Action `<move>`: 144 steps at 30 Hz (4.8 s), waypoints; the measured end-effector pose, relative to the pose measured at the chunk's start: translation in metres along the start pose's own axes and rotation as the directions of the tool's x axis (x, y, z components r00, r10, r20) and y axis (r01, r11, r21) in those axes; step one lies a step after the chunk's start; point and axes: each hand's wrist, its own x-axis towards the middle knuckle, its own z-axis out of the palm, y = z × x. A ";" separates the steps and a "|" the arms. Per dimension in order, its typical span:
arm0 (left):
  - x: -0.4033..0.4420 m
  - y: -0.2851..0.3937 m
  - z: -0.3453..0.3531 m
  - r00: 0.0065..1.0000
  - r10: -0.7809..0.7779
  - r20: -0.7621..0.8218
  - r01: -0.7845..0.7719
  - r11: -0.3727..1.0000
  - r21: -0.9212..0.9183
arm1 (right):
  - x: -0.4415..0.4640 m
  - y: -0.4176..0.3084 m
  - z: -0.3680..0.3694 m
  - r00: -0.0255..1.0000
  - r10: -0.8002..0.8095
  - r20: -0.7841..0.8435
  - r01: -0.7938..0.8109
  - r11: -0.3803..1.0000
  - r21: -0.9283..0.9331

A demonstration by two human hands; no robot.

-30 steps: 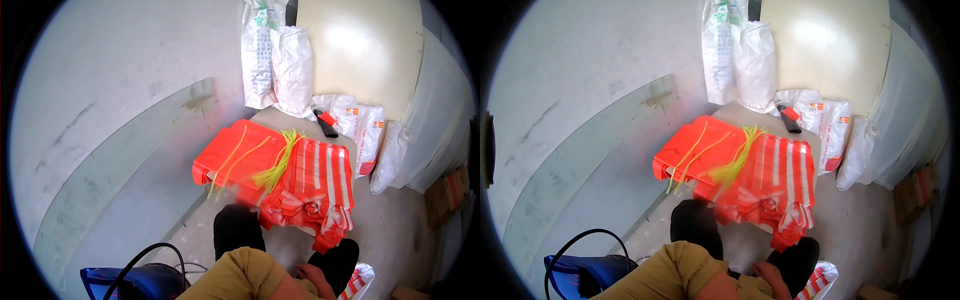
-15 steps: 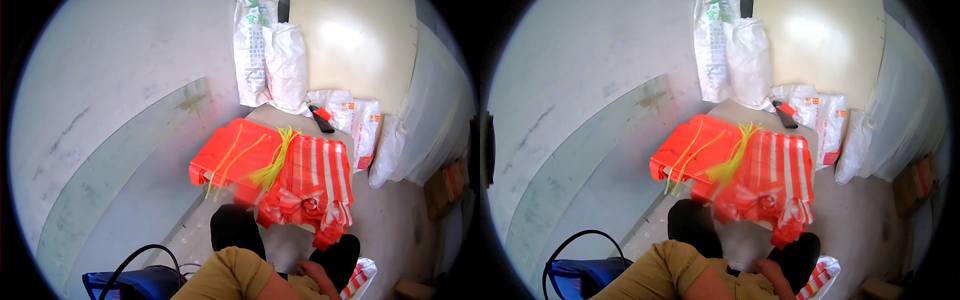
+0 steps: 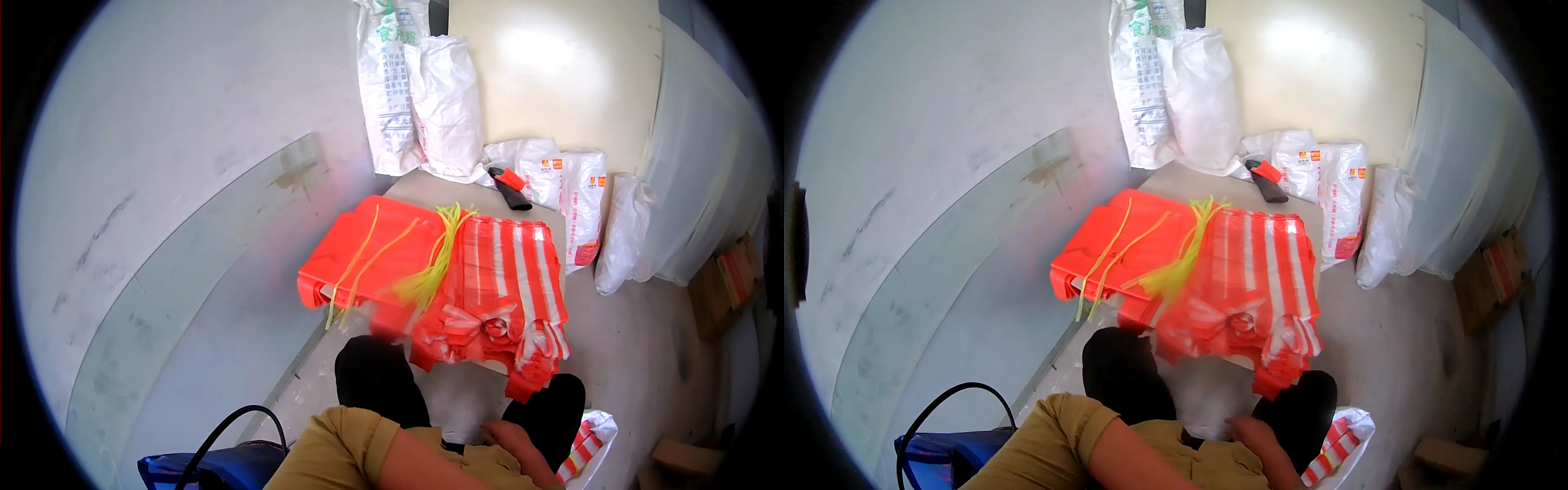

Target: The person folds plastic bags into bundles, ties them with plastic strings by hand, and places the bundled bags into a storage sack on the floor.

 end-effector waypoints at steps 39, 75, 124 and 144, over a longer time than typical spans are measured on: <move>0.001 -0.006 -0.002 1.000 -0.020 0.002 0.020 0.998 -0.051 | 0.009 0.027 0.021 0.992 -0.121 -0.030 0.116 0.984 -0.137; 0.006 -0.014 -0.006 0.999 -0.026 0.019 0.028 0.994 -0.106 | 0.011 0.028 0.021 0.996 -0.076 0.036 0.079 0.991 -0.105; 0.009 -0.018 -0.011 1.000 0.000 0.017 0.002 0.990 -0.141 | 0.013 0.031 0.028 0.989 -0.151 -0.002 0.149 0.982 -0.118; 0.008 -0.013 -0.014 1.000 0.020 0.020 -0.016 0.989 -0.149 | 0.015 0.027 0.022 0.991 -0.126 0.051 0.131 0.985 -0.114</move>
